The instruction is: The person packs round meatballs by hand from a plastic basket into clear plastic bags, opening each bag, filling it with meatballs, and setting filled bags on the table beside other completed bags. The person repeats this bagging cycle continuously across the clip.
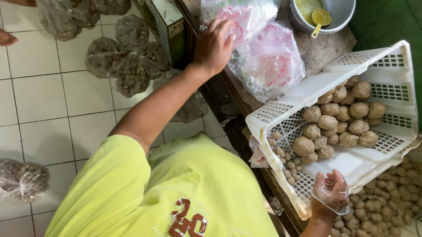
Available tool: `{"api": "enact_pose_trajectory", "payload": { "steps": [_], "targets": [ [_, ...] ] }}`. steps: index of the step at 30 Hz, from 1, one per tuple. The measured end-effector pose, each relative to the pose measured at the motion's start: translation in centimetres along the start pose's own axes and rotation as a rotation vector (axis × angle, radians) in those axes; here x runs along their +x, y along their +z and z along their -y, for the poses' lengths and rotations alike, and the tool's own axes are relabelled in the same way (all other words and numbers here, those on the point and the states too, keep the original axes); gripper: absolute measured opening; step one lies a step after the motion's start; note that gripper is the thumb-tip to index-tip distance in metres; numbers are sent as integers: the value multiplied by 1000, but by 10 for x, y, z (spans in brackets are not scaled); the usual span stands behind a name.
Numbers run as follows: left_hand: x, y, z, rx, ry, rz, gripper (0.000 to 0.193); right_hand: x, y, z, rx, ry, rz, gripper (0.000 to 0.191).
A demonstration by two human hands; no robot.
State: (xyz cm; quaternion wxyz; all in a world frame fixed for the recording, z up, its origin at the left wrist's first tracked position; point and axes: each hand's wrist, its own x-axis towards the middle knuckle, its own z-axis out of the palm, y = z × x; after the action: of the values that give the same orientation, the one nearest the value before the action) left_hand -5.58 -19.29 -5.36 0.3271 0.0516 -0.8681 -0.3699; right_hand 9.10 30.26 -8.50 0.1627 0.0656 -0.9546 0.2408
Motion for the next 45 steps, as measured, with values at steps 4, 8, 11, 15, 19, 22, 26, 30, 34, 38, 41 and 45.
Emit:
{"api": "enact_pose_trajectory", "payload": {
  "steps": [4, 8, 11, 15, 19, 22, 26, 30, 34, 38, 41, 45],
  "targets": [
    [-32, 8, -9, -67, 13, -43, 22, -1, 2, 1, 47, -4, -5, 41],
    [-72, 10, -24, -191, -150, 3, 13, 0, 2, 2, 47, -34, 9, 39],
    [-94, 14, -38, -304, -184, 73, 16, 0, 1, 1, 46, -73, 29, 37],
    [-105, 32, -58, -277, -78, 61, 11, 1, 4, -1, 81, -116, 40, 35],
    [-86, 65, -73, -40, 63, 263, 12, 1, 7, -5, 151, -163, 33, 33],
    [-70, 79, -81, 110, 72, 407, 19, 1, 6, -6, 205, -143, 44, 35],
    [-63, 79, -87, 222, 90, 370, 16, 1, 4, -6, 204, -196, 33, 35],
    [-67, 65, -85, 154, 18, 184, 11, 0, 4, -5, 284, -191, 43, 34],
    [-48, 37, -62, 190, -136, -133, 21, -1, 3, -6, 309, -172, 48, 33],
    [-9, 10, -39, 380, -158, -98, 61, -1, 3, -8, 219, -154, 62, 34],
    [15, 0, -32, 312, -196, 15, 70, 0, 6, -9, 163, -151, 43, 34],
    [32, -1, -24, 188, -343, 211, 45, 2, 9, -11, 123, -134, 41, 37]
  ]
}}
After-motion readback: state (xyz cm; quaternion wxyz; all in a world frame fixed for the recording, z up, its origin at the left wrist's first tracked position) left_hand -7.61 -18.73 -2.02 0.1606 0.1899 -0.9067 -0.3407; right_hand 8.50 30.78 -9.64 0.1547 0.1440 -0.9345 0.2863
